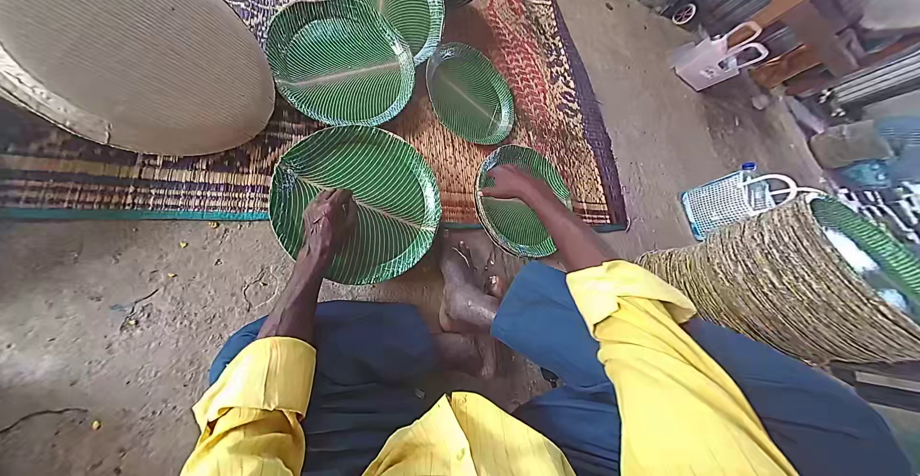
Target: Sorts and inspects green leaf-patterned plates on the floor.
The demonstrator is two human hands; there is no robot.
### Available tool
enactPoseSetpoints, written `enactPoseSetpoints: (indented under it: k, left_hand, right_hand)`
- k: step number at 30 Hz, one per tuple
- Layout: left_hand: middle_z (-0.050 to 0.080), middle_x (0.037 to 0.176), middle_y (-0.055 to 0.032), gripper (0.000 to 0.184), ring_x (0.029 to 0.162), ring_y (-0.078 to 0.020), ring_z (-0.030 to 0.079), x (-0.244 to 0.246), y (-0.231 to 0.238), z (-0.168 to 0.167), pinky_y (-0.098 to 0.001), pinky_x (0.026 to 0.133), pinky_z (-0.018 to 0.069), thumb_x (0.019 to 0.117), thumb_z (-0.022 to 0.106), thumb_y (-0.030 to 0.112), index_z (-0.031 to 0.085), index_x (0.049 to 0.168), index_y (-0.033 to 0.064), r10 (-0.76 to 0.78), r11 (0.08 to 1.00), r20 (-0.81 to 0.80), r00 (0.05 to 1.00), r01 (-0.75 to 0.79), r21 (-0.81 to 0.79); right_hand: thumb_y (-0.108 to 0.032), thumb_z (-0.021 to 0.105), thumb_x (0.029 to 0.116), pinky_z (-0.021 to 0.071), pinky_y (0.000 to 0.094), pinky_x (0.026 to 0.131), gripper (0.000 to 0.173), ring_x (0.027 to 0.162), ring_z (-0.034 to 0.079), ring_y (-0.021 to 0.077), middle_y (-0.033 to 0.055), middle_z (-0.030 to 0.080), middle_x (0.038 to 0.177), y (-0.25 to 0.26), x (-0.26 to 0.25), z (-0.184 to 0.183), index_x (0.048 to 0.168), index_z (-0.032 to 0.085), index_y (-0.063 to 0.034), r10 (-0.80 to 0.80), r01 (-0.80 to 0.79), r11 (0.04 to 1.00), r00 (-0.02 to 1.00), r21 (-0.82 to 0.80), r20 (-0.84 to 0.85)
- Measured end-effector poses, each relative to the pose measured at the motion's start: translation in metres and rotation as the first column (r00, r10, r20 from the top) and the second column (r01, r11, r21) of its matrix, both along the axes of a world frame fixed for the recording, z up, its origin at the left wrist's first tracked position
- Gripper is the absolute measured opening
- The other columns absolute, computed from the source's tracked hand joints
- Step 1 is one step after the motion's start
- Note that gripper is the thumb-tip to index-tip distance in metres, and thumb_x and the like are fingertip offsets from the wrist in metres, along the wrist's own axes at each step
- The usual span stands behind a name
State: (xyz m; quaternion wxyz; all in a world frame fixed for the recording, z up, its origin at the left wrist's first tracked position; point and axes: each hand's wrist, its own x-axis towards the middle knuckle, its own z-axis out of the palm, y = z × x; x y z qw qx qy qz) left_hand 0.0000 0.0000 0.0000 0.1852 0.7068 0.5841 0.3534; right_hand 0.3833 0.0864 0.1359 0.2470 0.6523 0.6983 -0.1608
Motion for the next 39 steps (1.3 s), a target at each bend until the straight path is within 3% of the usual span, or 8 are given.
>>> enactPoseSetpoints:
  k: [4, 8, 12, 16, 21, 26, 33, 39]
  left_hand:
    - [0.071, 0.105, -0.0245, 0.023, 0.103, -0.0434, 0.069, 0.003, 0.0, 0.004, -0.0619, 0.093, 0.0519, 0.1004, 0.059, 0.013, 0.071, 0.111, -0.0039, -0.053, 0.997, -0.018, 0.998, 0.052, -0.056]
    - [0.071, 0.103, -0.025, 0.024, 0.101, -0.0441, 0.069, 0.008, 0.003, 0.0, -0.0614, 0.091, 0.0524, 0.0994, 0.06, 0.013, 0.071, 0.111, -0.0049, -0.08, 0.996, -0.015, 0.997, 0.079, -0.038]
    - [0.071, 0.11, -0.0252, 0.026, 0.109, -0.0444, 0.067, 0.016, 0.005, 0.008, -0.0615, 0.095, 0.0508, 0.0991, 0.059, 0.014, 0.071, 0.114, -0.0041, -0.122, 0.987, -0.046, 0.991, 0.117, -0.107]
    - [0.068, 0.126, -0.0212, 0.033, 0.124, -0.0389, 0.062, 0.014, 0.0, 0.028, -0.0568, 0.105, 0.0471, 0.1021, 0.058, 0.021, 0.069, 0.126, 0.0013, -0.133, 0.953, -0.074, 0.988, 0.107, -0.282]
    - [0.072, 0.118, -0.0196, 0.029, 0.118, -0.0359, 0.066, 0.007, -0.001, 0.026, -0.0516, 0.104, 0.0492, 0.1019, 0.056, 0.018, 0.073, 0.118, -0.0001, -0.094, 0.973, -0.002, 0.996, 0.091, -0.212]
    - [0.071, 0.118, -0.0229, 0.029, 0.118, -0.0402, 0.065, 0.014, -0.003, 0.021, -0.0575, 0.105, 0.0472, 0.0983, 0.062, 0.015, 0.071, 0.119, -0.0028, -0.116, 0.979, 0.041, 0.992, 0.121, -0.161]
    - [0.073, 0.113, -0.0221, 0.026, 0.113, -0.041, 0.067, 0.009, -0.005, 0.021, -0.0584, 0.097, 0.0508, 0.097, 0.062, 0.015, 0.073, 0.113, -0.002, -0.083, 0.99, -0.013, 0.996, 0.081, -0.111]
    - [0.07, 0.114, -0.0217, 0.029, 0.116, -0.0411, 0.063, 0.012, 0.001, 0.018, -0.0586, 0.097, 0.0473, 0.0979, 0.062, 0.021, 0.073, 0.115, 0.0008, -0.1, 0.987, -0.126, 0.987, 0.082, -0.14]
  right_hand:
    - [-0.051, 0.068, 0.0967, 0.0461, 0.0654, 0.105, 0.074, 0.127, 0.059, 0.046, 0.0304, 0.059, 0.137, -0.018, -0.001, -0.058, 0.145, 0.052, 0.0024, -0.301, 0.327, 0.939, 0.932, 0.109, -0.202]
    - [-0.043, 0.072, 0.0964, 0.0462, 0.0665, 0.102, 0.061, 0.121, 0.06, 0.0474, 0.0313, 0.063, 0.127, -0.031, 0.009, -0.084, 0.135, 0.062, 0.0034, -0.394, 0.474, 0.865, 0.845, 0.163, -0.361]
    - [-0.036, 0.073, 0.0964, 0.0485, 0.0656, 0.099, 0.054, 0.116, 0.062, 0.0476, 0.0318, 0.064, 0.124, -0.039, 0.014, -0.079, 0.13, 0.064, 0.0049, -0.421, 0.517, 0.84, 0.814, 0.168, -0.401]
    - [-0.031, 0.064, 0.1031, 0.0433, 0.061, 0.108, 0.048, 0.126, 0.059, 0.0452, 0.0301, 0.063, 0.132, -0.041, 0.0, -0.065, 0.135, 0.061, 0.0046, -0.417, 0.485, 0.867, 0.832, 0.116, -0.365]
    - [-0.029, 0.062, 0.105, 0.0405, 0.0627, 0.108, 0.049, 0.127, 0.056, 0.0478, 0.0338, 0.058, 0.136, -0.037, 0.008, -0.079, 0.138, 0.058, 0.0065, -0.383, 0.473, 0.874, 0.813, 0.115, -0.439]
    - [-0.024, 0.058, 0.1064, 0.0411, 0.0545, 0.113, 0.037, 0.131, 0.057, 0.0395, 0.0267, 0.062, 0.136, -0.042, 0.012, -0.073, 0.132, 0.065, 0.0028, -0.447, 0.549, 0.825, 0.779, 0.134, -0.441]
    - [-0.018, 0.046, 0.1093, 0.0394, 0.0558, 0.112, 0.038, 0.133, 0.054, 0.041, 0.0299, 0.059, 0.139, -0.039, 0.0, -0.077, 0.136, 0.061, 0.0053, -0.502, 0.604, 0.792, 0.729, 0.092, -0.466]
    - [-0.014, 0.042, 0.1075, 0.0454, 0.0579, 0.103, 0.035, 0.121, 0.061, 0.0414, 0.0302, 0.064, 0.126, -0.039, 0.002, -0.073, 0.123, 0.065, 0.0077, -0.525, 0.611, 0.774, 0.767, 0.169, -0.369]
